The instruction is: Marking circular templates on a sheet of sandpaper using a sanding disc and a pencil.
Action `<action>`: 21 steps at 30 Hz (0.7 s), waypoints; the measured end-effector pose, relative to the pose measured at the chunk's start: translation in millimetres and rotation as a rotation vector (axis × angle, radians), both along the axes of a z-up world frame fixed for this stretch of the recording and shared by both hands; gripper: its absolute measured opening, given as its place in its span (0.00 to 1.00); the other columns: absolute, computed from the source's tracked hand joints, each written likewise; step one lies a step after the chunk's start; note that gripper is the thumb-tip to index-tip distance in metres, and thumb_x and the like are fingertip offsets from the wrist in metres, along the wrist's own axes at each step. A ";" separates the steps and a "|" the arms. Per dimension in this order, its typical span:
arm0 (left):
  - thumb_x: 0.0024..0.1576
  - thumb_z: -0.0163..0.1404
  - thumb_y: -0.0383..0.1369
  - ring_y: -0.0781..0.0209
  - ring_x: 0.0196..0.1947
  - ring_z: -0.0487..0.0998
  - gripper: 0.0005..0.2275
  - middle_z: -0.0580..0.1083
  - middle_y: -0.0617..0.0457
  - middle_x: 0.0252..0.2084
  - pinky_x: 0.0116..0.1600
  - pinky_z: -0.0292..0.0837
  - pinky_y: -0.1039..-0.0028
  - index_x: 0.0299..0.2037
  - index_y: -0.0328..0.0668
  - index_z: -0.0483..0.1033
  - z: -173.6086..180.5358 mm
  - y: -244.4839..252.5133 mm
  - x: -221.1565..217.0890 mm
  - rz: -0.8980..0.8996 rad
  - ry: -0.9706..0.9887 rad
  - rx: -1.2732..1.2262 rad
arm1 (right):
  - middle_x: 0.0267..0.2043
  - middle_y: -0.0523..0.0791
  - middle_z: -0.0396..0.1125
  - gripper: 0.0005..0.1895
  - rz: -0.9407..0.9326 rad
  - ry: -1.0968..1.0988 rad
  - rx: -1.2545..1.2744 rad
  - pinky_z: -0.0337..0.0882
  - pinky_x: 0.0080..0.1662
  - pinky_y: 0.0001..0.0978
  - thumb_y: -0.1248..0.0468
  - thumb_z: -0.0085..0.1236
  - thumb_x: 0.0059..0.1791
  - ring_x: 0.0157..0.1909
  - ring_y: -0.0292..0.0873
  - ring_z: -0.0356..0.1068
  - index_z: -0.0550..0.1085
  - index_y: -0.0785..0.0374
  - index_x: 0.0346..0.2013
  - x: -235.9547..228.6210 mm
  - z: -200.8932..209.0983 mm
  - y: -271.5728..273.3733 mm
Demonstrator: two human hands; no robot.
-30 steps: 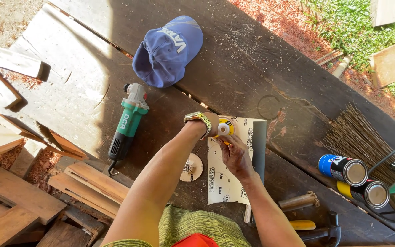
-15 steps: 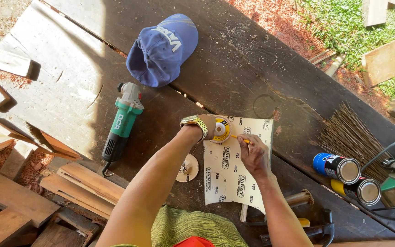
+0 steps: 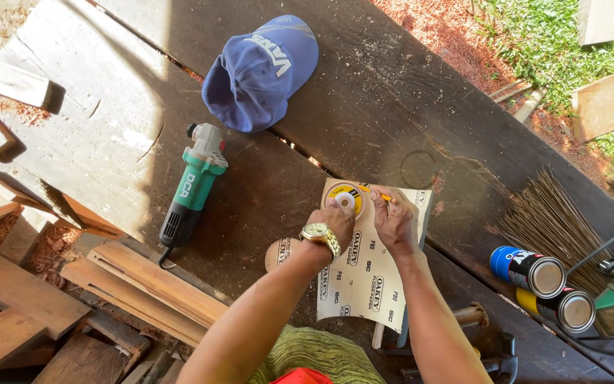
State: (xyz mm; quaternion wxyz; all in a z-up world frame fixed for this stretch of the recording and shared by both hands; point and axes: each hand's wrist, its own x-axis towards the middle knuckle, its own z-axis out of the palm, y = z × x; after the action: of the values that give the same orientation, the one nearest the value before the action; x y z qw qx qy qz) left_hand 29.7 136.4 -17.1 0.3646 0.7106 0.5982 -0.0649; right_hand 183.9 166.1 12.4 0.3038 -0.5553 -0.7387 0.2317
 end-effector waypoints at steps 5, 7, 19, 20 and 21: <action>0.64 0.38 0.34 0.42 0.45 0.83 0.14 0.72 0.22 0.54 0.42 0.80 0.57 0.45 0.38 0.79 -24.6 -14.8 7.1 0.026 -0.001 0.165 | 0.41 0.49 0.75 0.06 0.053 0.017 -0.034 0.75 0.43 0.38 0.65 0.56 0.56 0.41 0.49 0.77 0.76 0.66 0.42 -11.7 2.4 13.0; 0.62 0.38 0.33 0.41 0.43 0.83 0.15 0.63 0.19 0.64 0.42 0.79 0.57 0.46 0.41 0.80 -13.3 -15.7 4.2 0.061 -0.006 0.091 | 0.41 0.49 0.75 0.06 0.109 0.033 -0.052 0.75 0.44 0.37 0.65 0.54 0.56 0.41 0.49 0.77 0.77 0.65 0.42 -17.8 7.2 16.6; 0.61 0.41 0.38 0.42 0.42 0.82 0.24 0.45 0.31 0.77 0.46 0.79 0.56 0.65 0.30 0.64 -38.6 -25.6 33.1 0.345 -0.052 -0.122 | 0.40 0.47 0.77 0.09 0.266 0.120 -0.416 0.76 0.44 0.31 0.63 0.55 0.55 0.40 0.38 0.76 0.78 0.65 0.44 -51.1 25.3 21.6; 0.61 0.41 0.38 0.42 0.42 0.82 0.24 0.45 0.31 0.77 0.46 0.79 0.56 0.65 0.30 0.64 -39.2 -26.1 34.7 0.351 -0.057 -0.125 | 0.40 0.47 0.77 0.09 0.271 0.114 -0.420 0.76 0.44 0.31 0.63 0.55 0.55 0.40 0.38 0.76 0.78 0.65 0.44 -48.4 17.4 21.6; 0.61 0.42 0.39 0.41 0.40 0.83 0.23 0.47 0.31 0.76 0.45 0.79 0.55 0.62 0.28 0.67 -39.7 -26.5 35.6 0.366 -0.061 -0.136 | 0.41 0.47 0.77 0.09 0.276 0.165 -0.473 0.76 0.45 0.30 0.63 0.55 0.55 0.41 0.37 0.75 0.77 0.65 0.44 -46.0 9.5 21.4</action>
State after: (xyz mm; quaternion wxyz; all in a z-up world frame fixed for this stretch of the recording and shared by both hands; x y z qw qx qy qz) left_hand 65.3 109.8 -56.8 0.4353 0.5655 0.7003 -0.0166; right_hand 137.9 187.5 21.9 0.1906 -0.4842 -0.7056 0.4810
